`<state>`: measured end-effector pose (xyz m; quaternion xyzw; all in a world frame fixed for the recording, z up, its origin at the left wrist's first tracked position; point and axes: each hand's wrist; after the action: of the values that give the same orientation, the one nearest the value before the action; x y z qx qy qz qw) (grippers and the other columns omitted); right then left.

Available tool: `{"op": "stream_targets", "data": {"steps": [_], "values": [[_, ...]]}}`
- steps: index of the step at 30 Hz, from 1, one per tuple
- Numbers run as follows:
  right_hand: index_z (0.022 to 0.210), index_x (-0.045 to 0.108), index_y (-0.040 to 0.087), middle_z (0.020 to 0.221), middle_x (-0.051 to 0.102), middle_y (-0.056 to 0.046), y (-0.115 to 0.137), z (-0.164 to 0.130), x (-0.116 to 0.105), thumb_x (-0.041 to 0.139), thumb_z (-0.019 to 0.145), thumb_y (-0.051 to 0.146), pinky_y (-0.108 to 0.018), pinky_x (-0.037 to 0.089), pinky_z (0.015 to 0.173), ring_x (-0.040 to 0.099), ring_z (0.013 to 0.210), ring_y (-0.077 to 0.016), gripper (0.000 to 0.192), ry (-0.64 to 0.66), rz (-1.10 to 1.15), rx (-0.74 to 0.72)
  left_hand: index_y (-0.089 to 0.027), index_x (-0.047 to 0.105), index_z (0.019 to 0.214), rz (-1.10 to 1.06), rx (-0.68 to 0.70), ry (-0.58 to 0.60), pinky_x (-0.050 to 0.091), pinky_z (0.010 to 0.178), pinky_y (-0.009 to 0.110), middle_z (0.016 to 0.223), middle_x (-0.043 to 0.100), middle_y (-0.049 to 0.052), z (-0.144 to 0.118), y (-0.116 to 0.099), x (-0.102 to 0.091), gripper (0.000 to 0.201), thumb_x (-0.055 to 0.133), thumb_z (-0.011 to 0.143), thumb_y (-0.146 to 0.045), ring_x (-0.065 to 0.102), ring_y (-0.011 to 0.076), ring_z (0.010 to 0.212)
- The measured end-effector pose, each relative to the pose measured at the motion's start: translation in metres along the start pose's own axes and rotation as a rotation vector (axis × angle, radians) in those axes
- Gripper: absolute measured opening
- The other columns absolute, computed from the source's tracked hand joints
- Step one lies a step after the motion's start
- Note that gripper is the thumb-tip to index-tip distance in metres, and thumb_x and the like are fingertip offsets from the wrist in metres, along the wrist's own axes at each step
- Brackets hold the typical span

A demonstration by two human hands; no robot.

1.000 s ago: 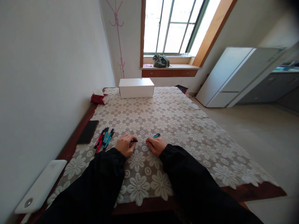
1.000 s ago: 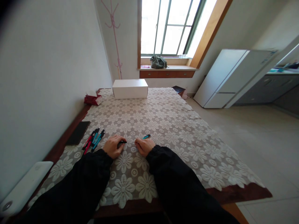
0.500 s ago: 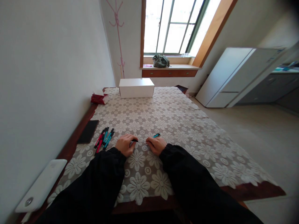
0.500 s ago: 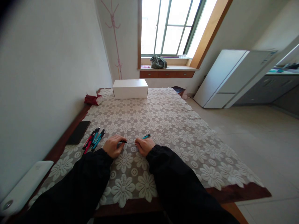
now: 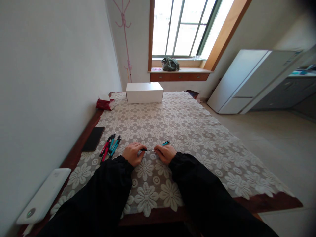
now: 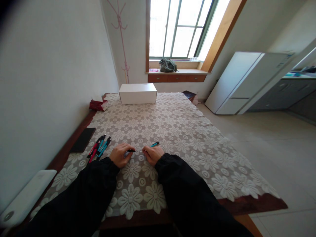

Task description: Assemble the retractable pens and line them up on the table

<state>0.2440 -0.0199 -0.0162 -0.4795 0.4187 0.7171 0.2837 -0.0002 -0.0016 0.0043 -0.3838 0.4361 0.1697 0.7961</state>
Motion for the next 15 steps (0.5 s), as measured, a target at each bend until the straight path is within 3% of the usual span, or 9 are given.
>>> {"op": "stream_targets", "data": {"steps": [15], "values": [[0.102,0.068,0.019,0.083,0.072,-0.005,-0.0013,-0.0001,0.0010,0.046,0.101,0.030,-0.026,0.037,0.064,0.062,0.069,-0.0162,0.024,-0.033,0.007,-0.050,-0.023,0.070,0.098,0.004,-0.020,-0.023,0.053,0.091,0.039,0.101,0.075,0.004,-0.0003,0.0013,0.0013,0.019,0.061,0.085,-0.015,0.067,0.0229,0.099]]}}
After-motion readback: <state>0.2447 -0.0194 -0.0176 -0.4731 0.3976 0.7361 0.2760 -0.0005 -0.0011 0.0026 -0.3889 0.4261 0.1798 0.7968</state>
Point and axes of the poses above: each hand's wrist, its own z-axis towards the middle knuckle, its own x-axis out of the palm, y = z × x
